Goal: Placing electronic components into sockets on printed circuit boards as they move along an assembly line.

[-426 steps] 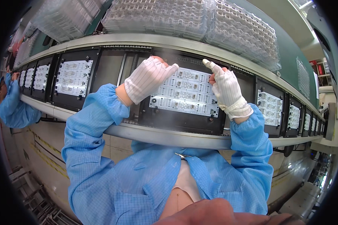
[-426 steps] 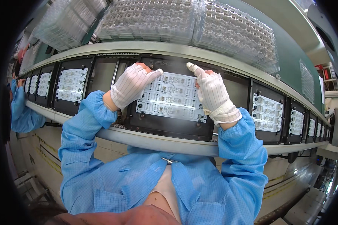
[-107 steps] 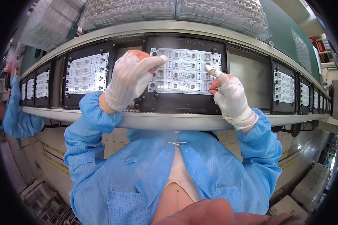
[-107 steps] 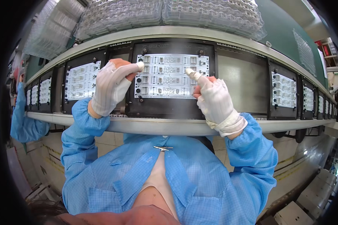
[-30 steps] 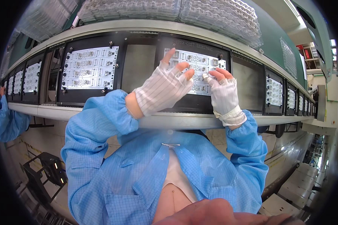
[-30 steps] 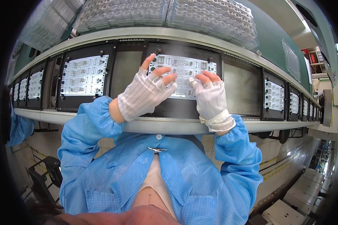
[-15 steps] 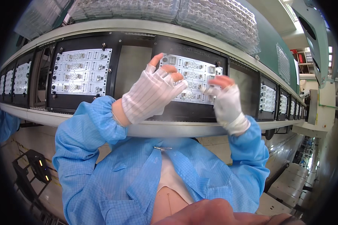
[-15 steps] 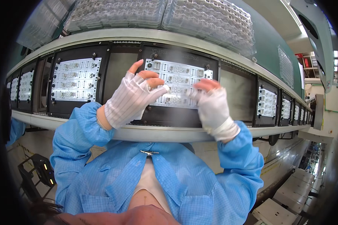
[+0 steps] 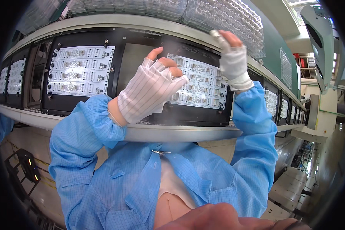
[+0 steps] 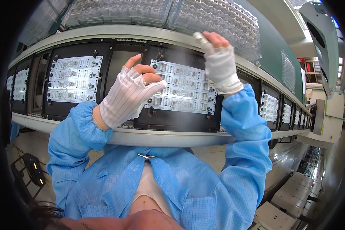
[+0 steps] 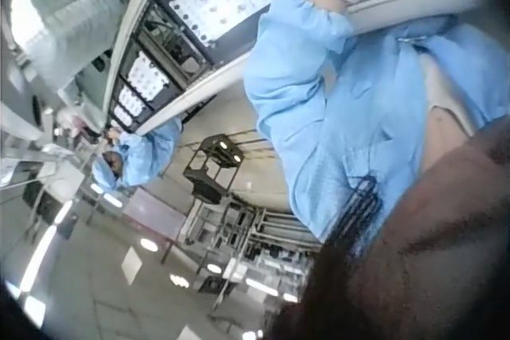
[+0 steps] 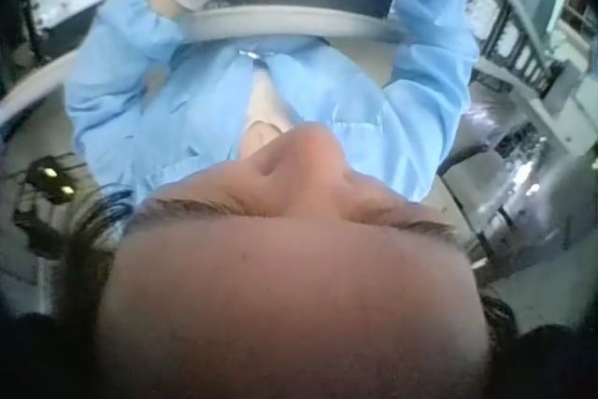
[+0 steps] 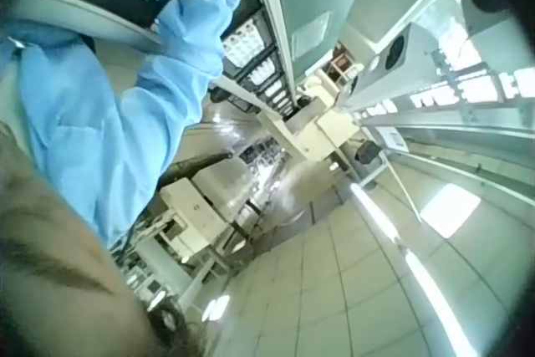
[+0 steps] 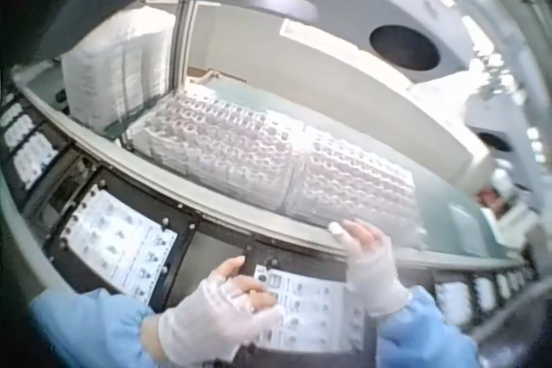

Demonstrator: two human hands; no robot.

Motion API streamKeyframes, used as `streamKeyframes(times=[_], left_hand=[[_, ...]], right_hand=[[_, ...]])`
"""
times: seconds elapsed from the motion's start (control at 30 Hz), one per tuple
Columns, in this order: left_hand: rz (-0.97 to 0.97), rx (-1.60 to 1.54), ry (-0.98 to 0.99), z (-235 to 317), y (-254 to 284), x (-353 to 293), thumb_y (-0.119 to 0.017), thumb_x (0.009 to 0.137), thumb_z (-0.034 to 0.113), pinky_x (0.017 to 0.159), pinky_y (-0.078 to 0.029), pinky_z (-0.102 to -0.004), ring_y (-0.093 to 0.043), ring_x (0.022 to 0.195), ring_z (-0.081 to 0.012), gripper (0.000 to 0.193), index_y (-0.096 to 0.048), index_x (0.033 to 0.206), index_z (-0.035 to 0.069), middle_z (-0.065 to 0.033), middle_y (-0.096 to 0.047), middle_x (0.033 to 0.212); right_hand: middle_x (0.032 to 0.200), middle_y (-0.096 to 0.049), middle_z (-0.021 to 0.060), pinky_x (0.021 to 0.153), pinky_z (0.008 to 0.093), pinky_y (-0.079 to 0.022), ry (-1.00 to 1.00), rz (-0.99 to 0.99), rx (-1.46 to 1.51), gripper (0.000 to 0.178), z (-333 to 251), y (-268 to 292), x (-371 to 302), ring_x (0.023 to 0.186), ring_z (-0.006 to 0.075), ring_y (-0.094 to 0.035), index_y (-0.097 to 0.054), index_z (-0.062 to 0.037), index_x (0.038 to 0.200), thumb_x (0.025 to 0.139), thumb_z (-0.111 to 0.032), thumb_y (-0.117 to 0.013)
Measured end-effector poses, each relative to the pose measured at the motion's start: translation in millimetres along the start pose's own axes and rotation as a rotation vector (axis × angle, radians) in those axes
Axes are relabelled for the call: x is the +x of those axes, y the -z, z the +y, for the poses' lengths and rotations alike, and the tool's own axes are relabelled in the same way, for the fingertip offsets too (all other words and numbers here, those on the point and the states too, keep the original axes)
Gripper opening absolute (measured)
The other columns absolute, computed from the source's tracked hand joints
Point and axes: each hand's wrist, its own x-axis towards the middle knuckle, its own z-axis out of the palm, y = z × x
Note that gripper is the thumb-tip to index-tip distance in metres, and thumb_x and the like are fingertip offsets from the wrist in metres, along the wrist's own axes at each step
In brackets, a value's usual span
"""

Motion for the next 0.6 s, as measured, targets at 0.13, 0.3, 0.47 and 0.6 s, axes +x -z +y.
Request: streamKeyframes(times=[0.13, 0.3, 0.47, 0.6], left_hand=[[-0.029, 0.047, 0.056, 1.1, 3.3, 3.3, -0.066, 0.073, -0.006, 0.111, -0.041, -0.0502, -0.062, 0.103, -0.0249, 0.038, -0.069, 0.107, 0.012, -0.0027, -0.065, 0.102], [-0.121, 0.199, 0.163, -7.4, 3.2, -3.5, -0.066, 0.073, -0.006, 0.091, -0.05, -0.0418, -0.062, 0.1, -0.0293, 0.047, -0.064, 0.118, 0.009, -0.0076, -0.065, 0.101], [-0.209, 0.33, 0.272, -10.0, -0.9, -5.0, -0.062, 0.077, -0.002, 0.079, -0.055, -0.0355, -0.063, 0.09, -0.0301, 0.053, -0.056, 0.129, 0.006, -0.0154, -0.064, 0.097], [-0.164, 0.155, 0.352, -15.9, 0.2, -9.8, -0.06, 0.08, -0.001, 0.072, -0.058, -0.0381, -0.067, 0.082, -0.0325, 0.051, -0.054, 0.131, 0.005, -0.0199, -0.065, 0.098]], right_hand=[[0.132, -0.057, 0.0073, 0.1, 0.0403, -0.049, -0.07, 0.17, -0.051, 0.061, -16.5, 2.1, -11.4, 0.121, 0.0275, -0.053, -0.061, -0.0121, 0.136, 0.08, 0.011, -0.06], [0.13, -0.057, 0.0104, 0.103, 0.0419, -0.047, -0.068, 0.131, -0.007, 0.063, -19.4, 3.8, -13.8, 0.122, 0.0292, -0.052, -0.062, -0.011, 0.135, 0.076, 0.011, -0.059], [0.133, -0.056, 0.0082, 0.105, 0.0421, -0.043, -0.016, 0.123, 0.033, 0.074, -45.5, 6.2, -34.8, 0.124, 0.0294, -0.052, -0.061, -0.0152, 0.138, 0.068, 0.009, -0.062], [0.133, -0.057, 0.0068, 0.108, 0.0447, -0.04, -0.148, 0.163, 0.032, 0.076, -49.2, 28.1, -29.8, 0.125, 0.0297, -0.052, -0.059, -0.0179, 0.139, 0.068, 0.009, -0.06]])
